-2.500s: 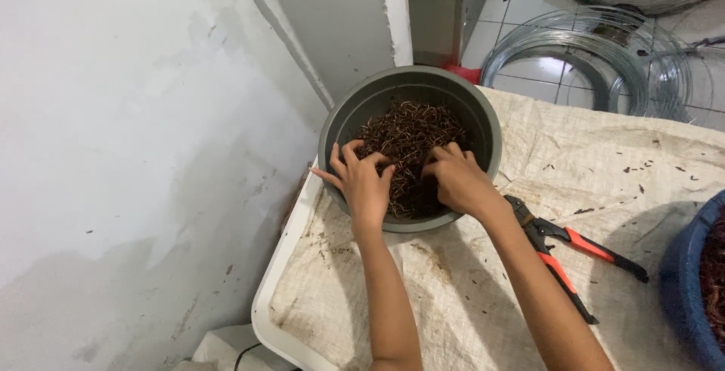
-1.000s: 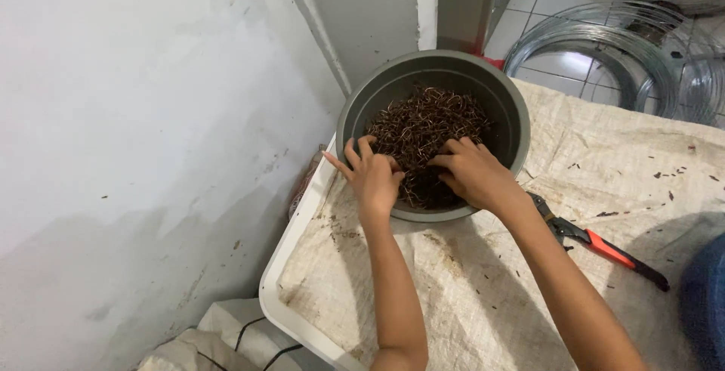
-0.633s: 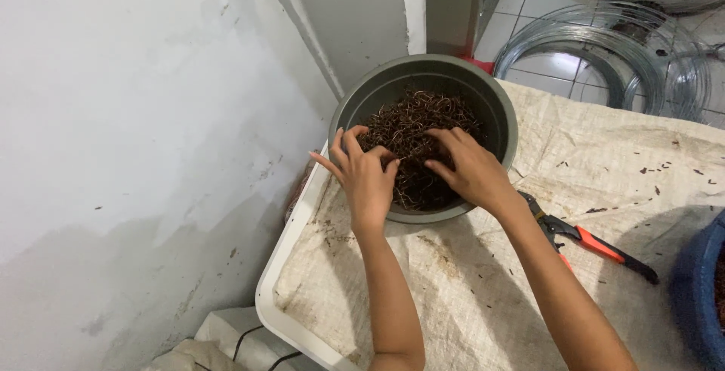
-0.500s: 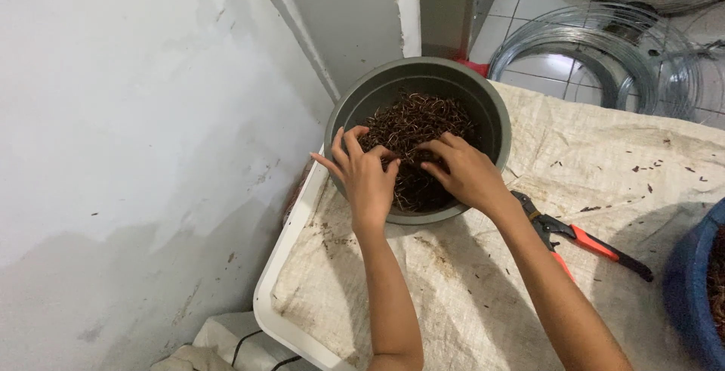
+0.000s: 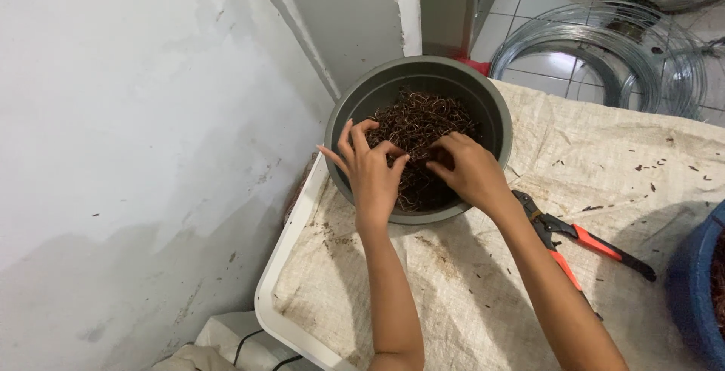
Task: Cutting thin wires into smaller pieces using wire cutters and sorting them into a bowl
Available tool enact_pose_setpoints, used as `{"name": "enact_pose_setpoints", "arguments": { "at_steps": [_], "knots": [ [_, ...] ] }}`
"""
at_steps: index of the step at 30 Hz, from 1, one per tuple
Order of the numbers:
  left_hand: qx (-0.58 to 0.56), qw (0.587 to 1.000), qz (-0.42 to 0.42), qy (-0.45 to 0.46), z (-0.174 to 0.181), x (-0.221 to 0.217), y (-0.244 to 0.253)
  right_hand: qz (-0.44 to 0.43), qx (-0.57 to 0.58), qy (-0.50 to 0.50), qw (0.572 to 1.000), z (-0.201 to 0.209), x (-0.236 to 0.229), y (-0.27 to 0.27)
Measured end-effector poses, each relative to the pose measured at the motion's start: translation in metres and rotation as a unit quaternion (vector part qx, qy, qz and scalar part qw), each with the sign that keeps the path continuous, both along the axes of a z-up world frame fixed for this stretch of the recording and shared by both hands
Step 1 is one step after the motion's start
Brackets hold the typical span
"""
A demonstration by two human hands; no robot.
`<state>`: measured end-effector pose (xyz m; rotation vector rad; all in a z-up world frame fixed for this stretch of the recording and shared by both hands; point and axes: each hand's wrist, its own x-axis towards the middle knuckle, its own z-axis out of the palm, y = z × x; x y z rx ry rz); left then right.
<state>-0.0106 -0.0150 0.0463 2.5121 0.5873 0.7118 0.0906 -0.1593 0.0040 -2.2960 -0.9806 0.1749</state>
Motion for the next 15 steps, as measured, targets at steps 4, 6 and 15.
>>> {"name": "enact_pose_setpoints", "arguments": {
  "at_steps": [4, 6, 15],
  "knots": [
    [-0.004, 1.000, 0.007, -0.006, -0.010, 0.004, 0.003, -0.006, 0.002, -0.019, 1.000, 0.000, -0.002, 0.000],
    [0.001, 1.000, 0.014, -0.006, -0.013, 0.006, 0.005, -0.014, 0.025, -0.017, 0.999, 0.013, -0.008, 0.001],
    [0.001, 0.999, -0.013, -0.045, -0.011, 0.008, -0.004, -0.018, 0.075, -0.048, 0.996, 0.006, -0.004, -0.002]
  ]
}}
